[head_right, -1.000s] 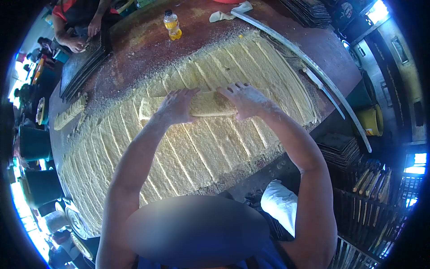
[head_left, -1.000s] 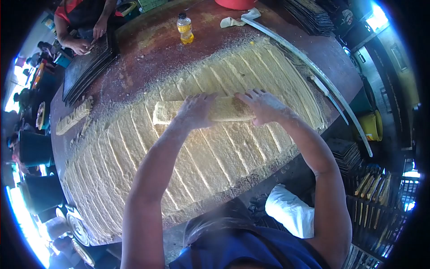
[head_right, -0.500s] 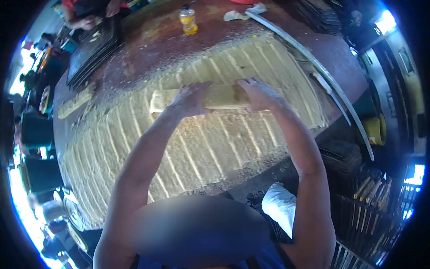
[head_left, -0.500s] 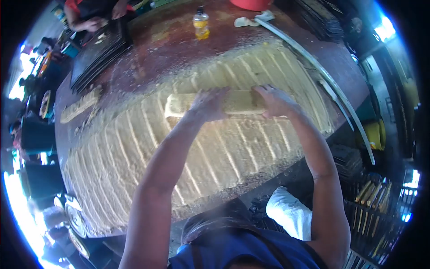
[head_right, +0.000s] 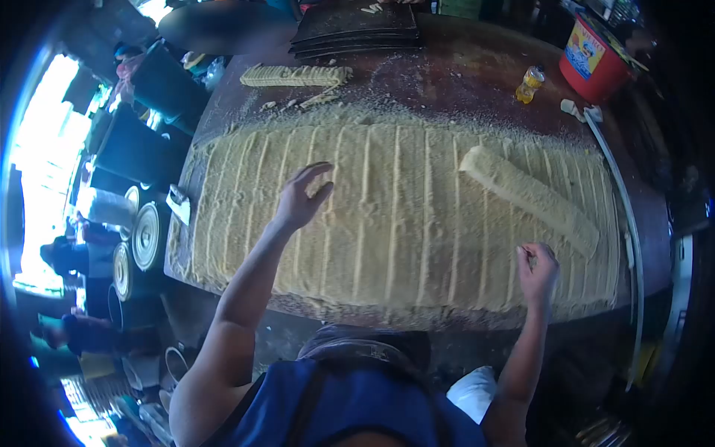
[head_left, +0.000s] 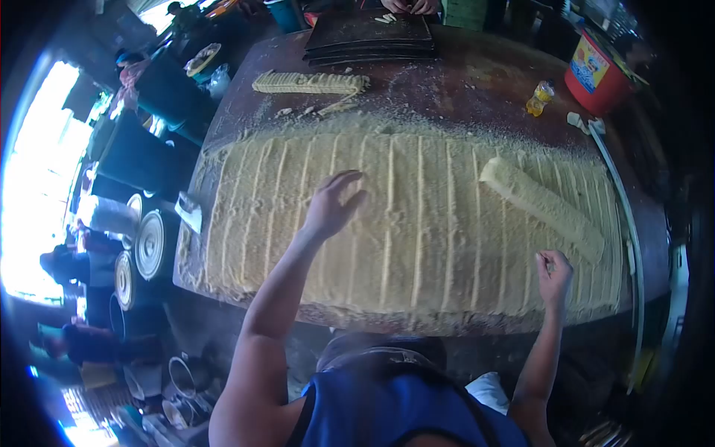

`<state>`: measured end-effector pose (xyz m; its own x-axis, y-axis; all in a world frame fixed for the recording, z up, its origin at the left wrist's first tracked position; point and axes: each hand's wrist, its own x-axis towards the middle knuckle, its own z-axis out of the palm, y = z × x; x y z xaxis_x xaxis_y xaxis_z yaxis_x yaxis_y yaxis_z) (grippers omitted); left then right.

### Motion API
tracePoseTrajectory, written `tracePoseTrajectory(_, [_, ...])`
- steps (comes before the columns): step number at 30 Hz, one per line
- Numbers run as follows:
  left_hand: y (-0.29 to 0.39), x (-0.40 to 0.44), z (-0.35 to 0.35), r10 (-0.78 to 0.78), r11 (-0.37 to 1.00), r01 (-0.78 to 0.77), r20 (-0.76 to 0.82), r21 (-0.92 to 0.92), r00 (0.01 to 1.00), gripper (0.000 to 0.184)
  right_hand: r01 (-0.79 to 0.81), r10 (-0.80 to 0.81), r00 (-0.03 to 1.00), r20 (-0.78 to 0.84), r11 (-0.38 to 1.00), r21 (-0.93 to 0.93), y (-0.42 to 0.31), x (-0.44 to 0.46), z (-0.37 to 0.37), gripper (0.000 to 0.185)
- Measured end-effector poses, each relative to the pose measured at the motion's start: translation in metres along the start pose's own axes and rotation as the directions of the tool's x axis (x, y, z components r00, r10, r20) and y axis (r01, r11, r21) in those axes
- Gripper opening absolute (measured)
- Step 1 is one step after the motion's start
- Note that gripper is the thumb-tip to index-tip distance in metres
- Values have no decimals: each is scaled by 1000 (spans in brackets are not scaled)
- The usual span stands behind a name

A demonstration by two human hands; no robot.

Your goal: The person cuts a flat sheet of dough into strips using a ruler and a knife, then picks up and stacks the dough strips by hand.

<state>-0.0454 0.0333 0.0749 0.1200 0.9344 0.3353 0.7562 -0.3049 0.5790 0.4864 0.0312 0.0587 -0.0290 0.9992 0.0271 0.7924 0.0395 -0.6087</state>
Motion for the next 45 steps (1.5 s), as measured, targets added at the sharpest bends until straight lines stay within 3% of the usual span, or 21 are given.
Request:
tracePoseTrajectory(3, [-43, -36, -47, -199, 973, 181, -118, -145, 973, 38, 283, -297, 925, -235, 955, -90, -104, -34, 64, 26])
tracePoseTrajectory(7, [-81, -72, -85, -285, 897, 261, -16, -357, 958, 38, 375, -369, 918, -148, 927, 13, -227, -54, 135, 34])
tracePoseTrajectory(9, [-85, -78, -95, -329, 690, 312, 101, -653, 939, 39, 446, -438, 895, -89, 890, 98, -281, -59, 165, 40])
tracePoseTrajectory(11, [-84, -70, -102, -346, 656, 391, 204, -646, 916, 47, 553, -548, 833, -75, 828, 94, -341, -67, 194, 48])
tracePoseTrajectory(13, [-79, -63, -98, -294, 130, 483, 432, -866, 853, 62, 705, -703, 709, -52, 703, 92, -396, -73, 223, 56])
tracePoseTrajectory(15, [-59, -59, -119, -138, -351, 543, 616, -763, 776, 70, 842, -847, 527, 67, 531, 96, -430, -67, 240, 62])
tracePoseTrajectory(16, [-62, -60, -124, -70, -457, 526, 618, -718, 783, 84, 837, -832, 546, 98, 546, -26, -430, -50, 265, 66])
tracePoseTrajectory(19, [-89, -51, -154, -380, -193, 491, 526, -849, 761, 82, 375, -291, 917, 274, 864, -337, -396, 8, 290, 65])
tracePoseTrajectory(21, [-138, -59, -185, -470, 168, 486, 364, -858, 804, 76, 357, -360, 932, 39, 932, 72, -353, 18, 298, 56])
tracePoseTrajectory(23, [-198, -71, -209, -612, 316, 441, 174, -840, 771, 65, 301, -306, 951, -27, 907, 296, -363, -7, 287, 44])
tracePoseTrajectory(27, [-324, -70, -240, -779, 285, 600, 184, -748, 599, 58, 61, -235, 955, 180, 752, 657, -384, -77, 307, 34])
tracePoseTrajectory(29, [-397, -66, -234, -857, 283, 696, 151, -660, 492, 57, -239, -237, 882, 408, 522, 819, -400, -119, 317, 31])
tracePoseTrajectory(30, [-422, -62, -230, -827, 232, 707, 248, -668, 505, 55, -237, -195, 902, 384, 519, 821, -409, -139, 319, 31])
tracePoseTrajectory(32, [-448, -52, -223, -767, 191, 740, 372, -644, 522, 53, -622, -9, 682, 731, 518, 587, -432, -186, 329, 29])
tracePoseTrajectory(33, [-456, -38, -220, -656, 161, 764, 510, -625, 556, 41, -633, 51, 714, 699, 475, 612, -460, -224, 354, 29])
tracePoseTrajectory(35, [-449, -31, -215, -536, 110, 788, 632, -606, 560, 31, -811, 126, 574, 809, 218, 542, -482, -272, 383, 34])
tracePoseTrajectory(36, [-439, -27, -218, -550, 114, 803, 636, -585, 542, 32, -812, 150, 579, 801, 200, 549, -494, -290, 399, 34])
tracePoseTrajectory(38, [-440, -23, -217, -550, 122, 825, 654, -552, 519, 32, -776, 106, 562, 820, -274, 568, -516, -315, 431, 40])
tracePoseTrajectory(41, [-451, -10, -208, -598, 49, 855, 670, -516, 439, 53, -562, 202, 668, 716, -494, 664, -558, -328, 478, 45])
tracePoseTrajectory(43, [-442, -8, -214, -493, -162, 857, 792, -489, 359, 45, -446, 296, 683, 667, -555, 703, -593, -322, 493, 45])
tracePoseTrajectory(45, [-422, -6, -214, -501, -175, 874, 805, -454, 318, 48, -377, 437, 669, 601, -497, 781, -616, -305, 504, 44])
